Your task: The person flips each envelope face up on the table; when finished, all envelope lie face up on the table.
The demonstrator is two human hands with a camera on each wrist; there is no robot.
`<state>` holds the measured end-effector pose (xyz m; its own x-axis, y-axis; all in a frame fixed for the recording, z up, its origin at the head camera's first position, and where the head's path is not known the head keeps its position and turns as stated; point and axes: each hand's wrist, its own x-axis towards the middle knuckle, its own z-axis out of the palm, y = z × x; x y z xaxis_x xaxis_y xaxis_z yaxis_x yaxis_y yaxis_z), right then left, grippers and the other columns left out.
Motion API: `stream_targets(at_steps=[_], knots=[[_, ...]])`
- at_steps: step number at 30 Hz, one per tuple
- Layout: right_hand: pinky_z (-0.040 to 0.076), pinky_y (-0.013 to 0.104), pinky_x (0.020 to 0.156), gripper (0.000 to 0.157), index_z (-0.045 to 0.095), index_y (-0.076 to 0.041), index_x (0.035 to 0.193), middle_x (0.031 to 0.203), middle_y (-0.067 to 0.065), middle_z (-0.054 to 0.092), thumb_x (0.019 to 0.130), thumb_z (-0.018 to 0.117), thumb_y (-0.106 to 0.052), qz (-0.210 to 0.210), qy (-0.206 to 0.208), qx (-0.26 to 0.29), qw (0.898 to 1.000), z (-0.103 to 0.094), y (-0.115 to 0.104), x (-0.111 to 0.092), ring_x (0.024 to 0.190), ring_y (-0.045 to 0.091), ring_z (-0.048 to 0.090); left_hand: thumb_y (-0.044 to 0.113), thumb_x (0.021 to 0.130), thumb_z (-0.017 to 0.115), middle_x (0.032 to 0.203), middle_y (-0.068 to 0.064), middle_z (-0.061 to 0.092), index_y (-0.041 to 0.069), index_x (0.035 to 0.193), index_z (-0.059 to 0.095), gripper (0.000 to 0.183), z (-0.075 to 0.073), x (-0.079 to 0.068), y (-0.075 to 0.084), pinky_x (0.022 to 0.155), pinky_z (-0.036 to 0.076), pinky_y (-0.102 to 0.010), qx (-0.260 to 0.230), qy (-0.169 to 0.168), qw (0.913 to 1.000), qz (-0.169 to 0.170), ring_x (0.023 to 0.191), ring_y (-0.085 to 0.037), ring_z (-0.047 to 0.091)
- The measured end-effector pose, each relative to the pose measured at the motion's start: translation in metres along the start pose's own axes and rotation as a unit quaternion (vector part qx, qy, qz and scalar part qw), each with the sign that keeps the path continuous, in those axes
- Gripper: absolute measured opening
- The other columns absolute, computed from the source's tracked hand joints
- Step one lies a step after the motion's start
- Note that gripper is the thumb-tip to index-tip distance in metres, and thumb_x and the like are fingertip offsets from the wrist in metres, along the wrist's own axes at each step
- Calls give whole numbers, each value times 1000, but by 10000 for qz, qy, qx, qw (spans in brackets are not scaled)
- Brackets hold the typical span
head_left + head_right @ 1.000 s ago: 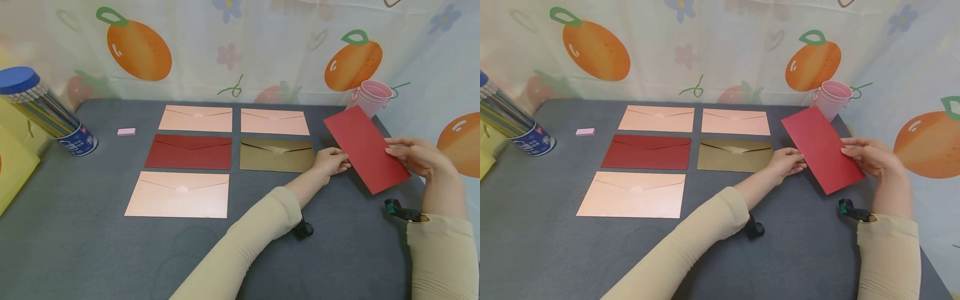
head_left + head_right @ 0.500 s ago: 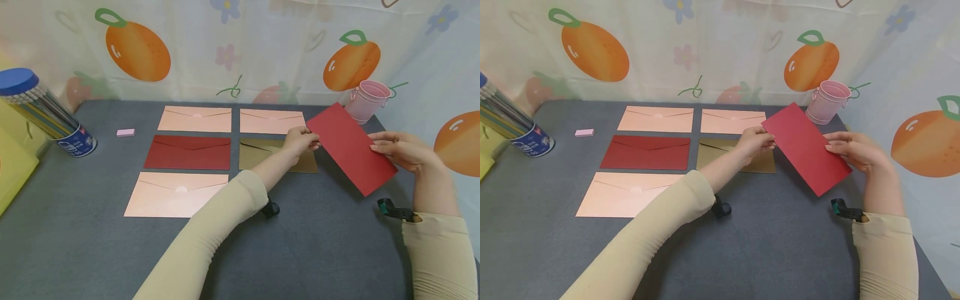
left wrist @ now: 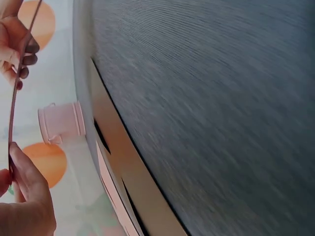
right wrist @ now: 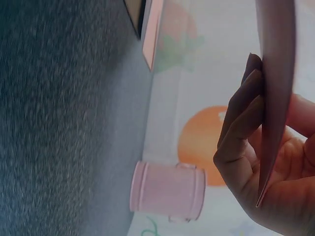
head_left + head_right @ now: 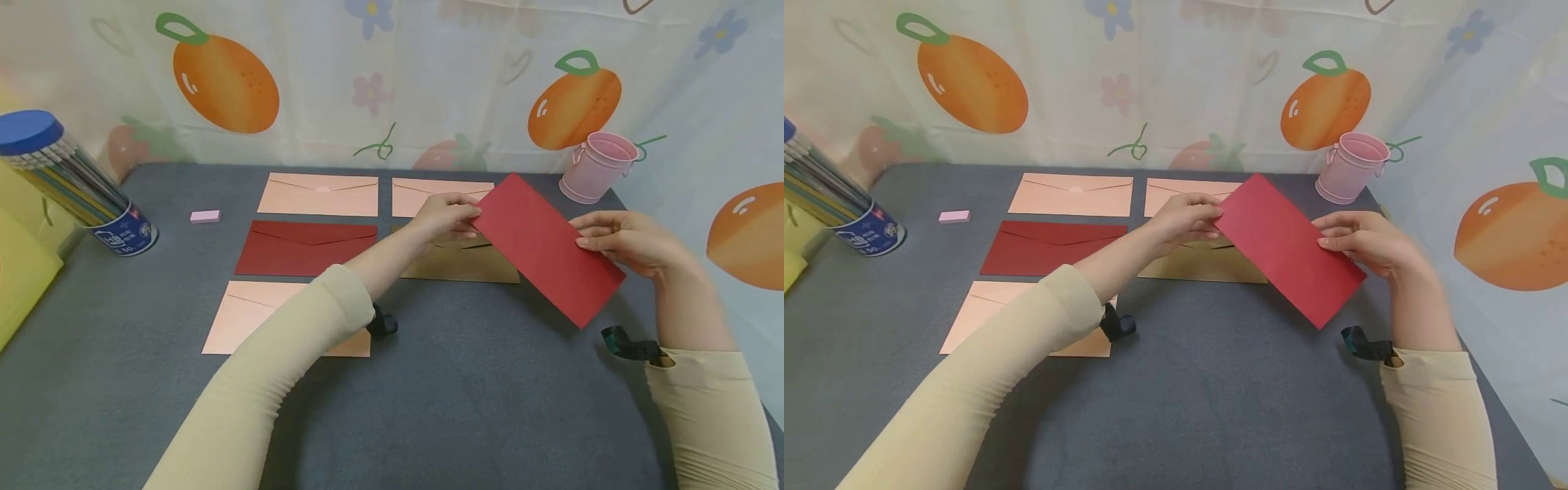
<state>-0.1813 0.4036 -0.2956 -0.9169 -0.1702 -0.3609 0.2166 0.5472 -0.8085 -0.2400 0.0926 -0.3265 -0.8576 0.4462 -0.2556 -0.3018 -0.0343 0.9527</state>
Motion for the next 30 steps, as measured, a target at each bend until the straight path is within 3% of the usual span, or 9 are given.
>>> stream_targets(at_steps=[4,7,16,23,30], knots=[[55,21,74,29,62,-40,108,95,-22,71,100,55,-13,-262,-178,2,9995,9,-7,0,87,1,66,13,98,60,86,-5,65,7,119,63,23,-15,-12,0,82,62,-35,44,-234,9997,-31,63,-13,66],[57,23,74,28,63,-37,111,96,-20,72,100,56,-13,-445,-294,-9,9986,16,-13,0,88,3,67,15,98,59,90,-8,65,8,122,63,25,-25,-20,0,66,61,-25,214,-441,9988,-23,64,-14,69],[59,27,73,25,66,-29,117,97,-15,73,98,60,-15,-557,-309,-171,9978,36,-29,2,88,8,69,16,96,59,93,-10,70,12,128,60,31,-46,-39,2,68,62,-31,907,-1039,9903,-155,68,-22,73],[58,26,73,26,66,-23,122,96,-16,72,96,63,-17,-429,-121,-329,9985,47,-40,6,88,7,69,17,96,58,92,-10,69,9,121,61,26,-61,-46,0,67,62,-30,1024,-1053,9890,-193,68,-21,73],[56,23,74,29,66,-14,122,91,-14,71,93,68,-21,-508,136,-651,9965,51,-54,10,87,7,67,13,98,55,92,-10,68,7,117,56,20,-74,-53,-3,66,61,-27,812,-1098,9902,-283,69,-21,73]])
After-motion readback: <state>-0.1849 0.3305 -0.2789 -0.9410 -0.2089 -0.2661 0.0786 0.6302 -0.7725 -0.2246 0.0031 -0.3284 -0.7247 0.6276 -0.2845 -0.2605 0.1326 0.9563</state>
